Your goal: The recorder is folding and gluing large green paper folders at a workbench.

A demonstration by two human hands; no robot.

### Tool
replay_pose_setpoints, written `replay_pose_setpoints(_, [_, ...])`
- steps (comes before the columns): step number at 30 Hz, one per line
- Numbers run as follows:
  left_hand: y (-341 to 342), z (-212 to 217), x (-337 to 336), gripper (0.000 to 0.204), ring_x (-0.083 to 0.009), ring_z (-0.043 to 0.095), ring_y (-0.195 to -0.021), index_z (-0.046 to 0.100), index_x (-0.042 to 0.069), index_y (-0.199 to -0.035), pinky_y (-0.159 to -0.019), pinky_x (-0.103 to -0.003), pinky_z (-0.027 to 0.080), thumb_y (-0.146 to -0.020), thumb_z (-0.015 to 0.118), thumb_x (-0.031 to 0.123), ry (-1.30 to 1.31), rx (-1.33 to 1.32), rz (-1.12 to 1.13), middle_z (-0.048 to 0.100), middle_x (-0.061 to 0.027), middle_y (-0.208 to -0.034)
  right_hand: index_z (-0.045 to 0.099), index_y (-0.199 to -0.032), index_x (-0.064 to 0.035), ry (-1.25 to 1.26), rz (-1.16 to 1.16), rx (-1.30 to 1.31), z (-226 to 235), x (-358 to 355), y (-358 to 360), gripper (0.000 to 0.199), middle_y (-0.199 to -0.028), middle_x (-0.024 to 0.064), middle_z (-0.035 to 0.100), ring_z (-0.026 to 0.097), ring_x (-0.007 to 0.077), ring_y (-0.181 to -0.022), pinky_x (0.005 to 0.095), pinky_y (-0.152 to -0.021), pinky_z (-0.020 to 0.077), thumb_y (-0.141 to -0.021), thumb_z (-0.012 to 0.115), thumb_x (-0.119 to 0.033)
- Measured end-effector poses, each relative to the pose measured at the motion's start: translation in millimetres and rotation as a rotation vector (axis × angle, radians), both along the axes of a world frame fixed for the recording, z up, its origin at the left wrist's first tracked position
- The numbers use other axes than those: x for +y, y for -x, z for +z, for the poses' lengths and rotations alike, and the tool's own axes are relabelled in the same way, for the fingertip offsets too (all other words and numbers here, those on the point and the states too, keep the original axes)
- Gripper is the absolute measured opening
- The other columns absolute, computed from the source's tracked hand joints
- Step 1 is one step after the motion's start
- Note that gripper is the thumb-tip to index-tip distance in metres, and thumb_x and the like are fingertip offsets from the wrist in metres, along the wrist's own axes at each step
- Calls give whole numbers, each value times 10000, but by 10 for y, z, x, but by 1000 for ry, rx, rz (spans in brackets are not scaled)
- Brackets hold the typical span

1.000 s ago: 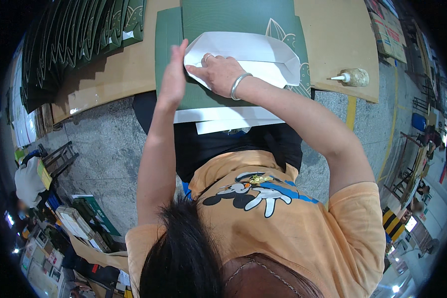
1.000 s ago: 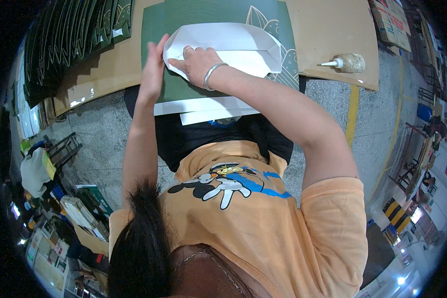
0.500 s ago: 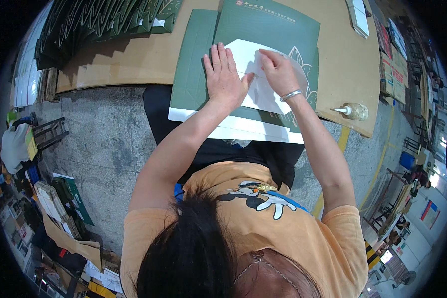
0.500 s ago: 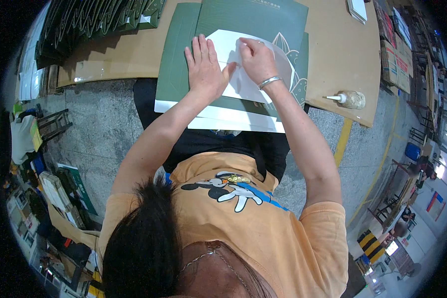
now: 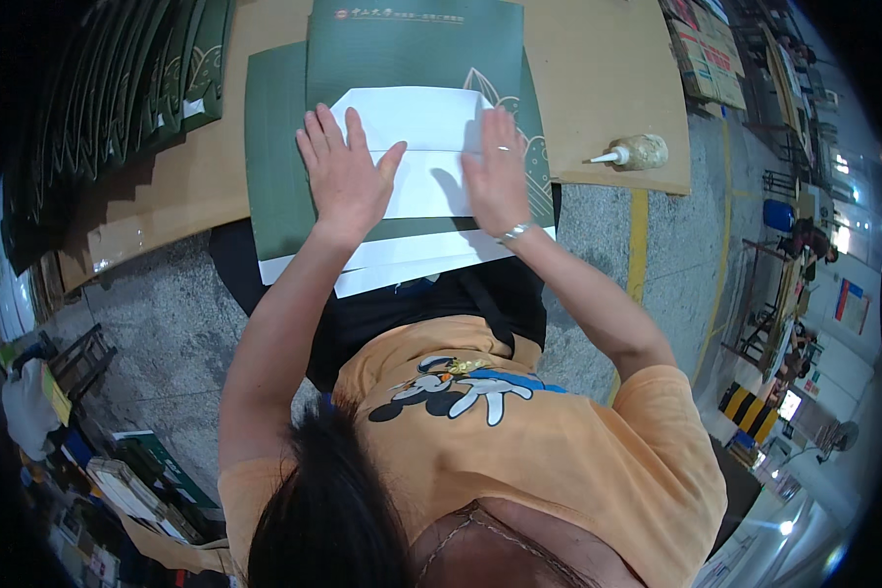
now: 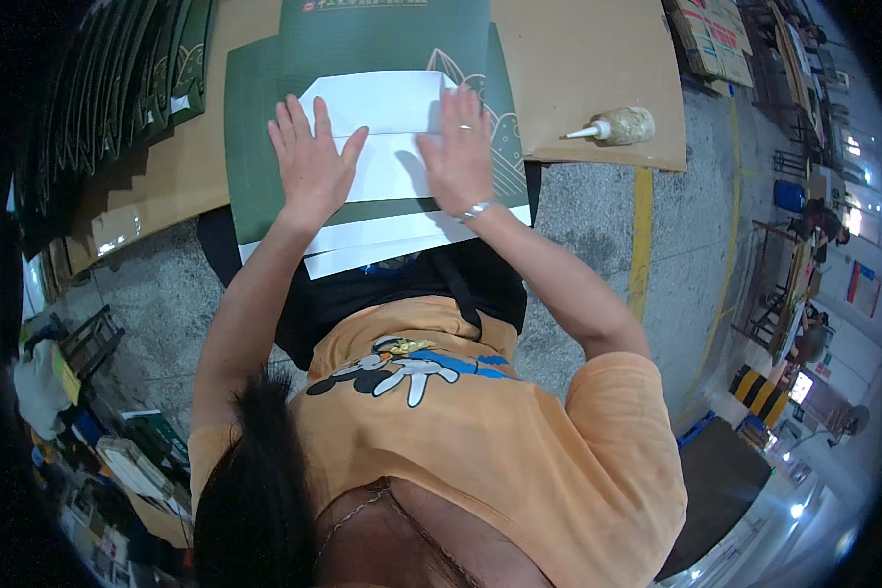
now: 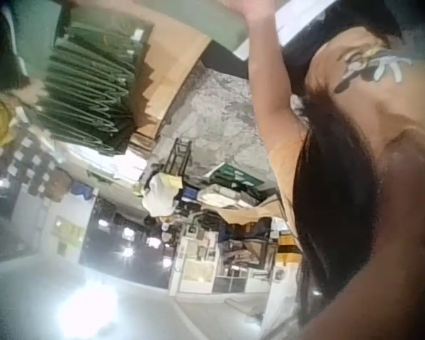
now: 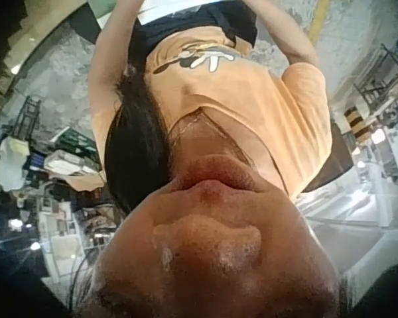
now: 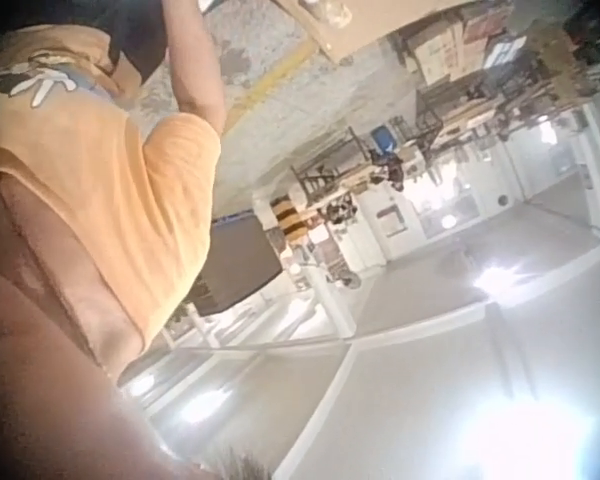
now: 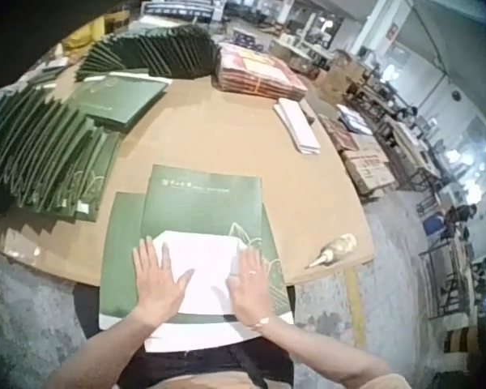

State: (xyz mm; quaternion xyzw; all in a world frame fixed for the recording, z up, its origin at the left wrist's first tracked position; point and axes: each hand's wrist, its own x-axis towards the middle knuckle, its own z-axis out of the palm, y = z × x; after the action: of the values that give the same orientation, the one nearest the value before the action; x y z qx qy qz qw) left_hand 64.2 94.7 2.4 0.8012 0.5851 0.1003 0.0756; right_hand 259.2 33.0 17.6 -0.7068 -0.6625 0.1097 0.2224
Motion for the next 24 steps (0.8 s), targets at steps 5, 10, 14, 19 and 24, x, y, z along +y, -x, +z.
replay_pose_setpoints(5, [122, -129, 286, 739, -414, 206, -1399, 356, -81, -1378, -1151, -517, 111, -917, 512, 475, -49, -213, -152, 273, -311, -1460, 314, -1404, 80, 93, 27, -367, -98, 90, 146, 816, -1463, 333, 254, 175, 453, -1400, 493, -1144, 123, -909, 464, -552])
replay_pose_setpoints(10, [96, -13, 242, 680, -356, 213, -1416, 353, -50, -1397, -1150, -513, 146, -929, 519, 414, -102, -139, -213, 286, -231, -1492, 316, -1403, 81, 253, 140, -250, 70, 216, -11, 852, -1461, 346, 243, 170, 465, -1398, 513, -1142, 119, -895, 463, -587])
replay_pose_setpoints(14, [51, 75, 263, 697, -369, 222, -1411, 363, -41, -1398, -1139, -531, 168, -911, 555, 419, -65, -20, -227, 284, -239, -1492, 333, -1403, 61, 80, 180, -360, -90, 240, -80, 888, -1469, 305, 265, 183, 433, -1403, 487, -1147, 137, -885, 412, -655])
replay_pose_setpoints(19, [243, 32, 356, 757, -402, 239, -1396, 383, -23, -1396, -1131, -552, 161, -874, 580, 490, -7, -149, -393, 270, -254, -1492, 342, -1405, 36, 108, 229, -393, -30, 285, -76, 883, -1474, 275, 278, 181, 423, -1404, 486, -1150, 130, -877, 416, -668])
replay_pose_setpoints(24, [204, 6, 314, 769, -371, 210, -1412, 314, 26, -1433, -1139, -545, 128, -876, 577, 486, 10, -117, -366, 230, -222, -1514, 291, -1436, 27, 171, 240, -314, -66, 387, -70, 890, -1507, 259, 228, 153, 414, -1419, 509, -1144, 102, -873, 447, -645])
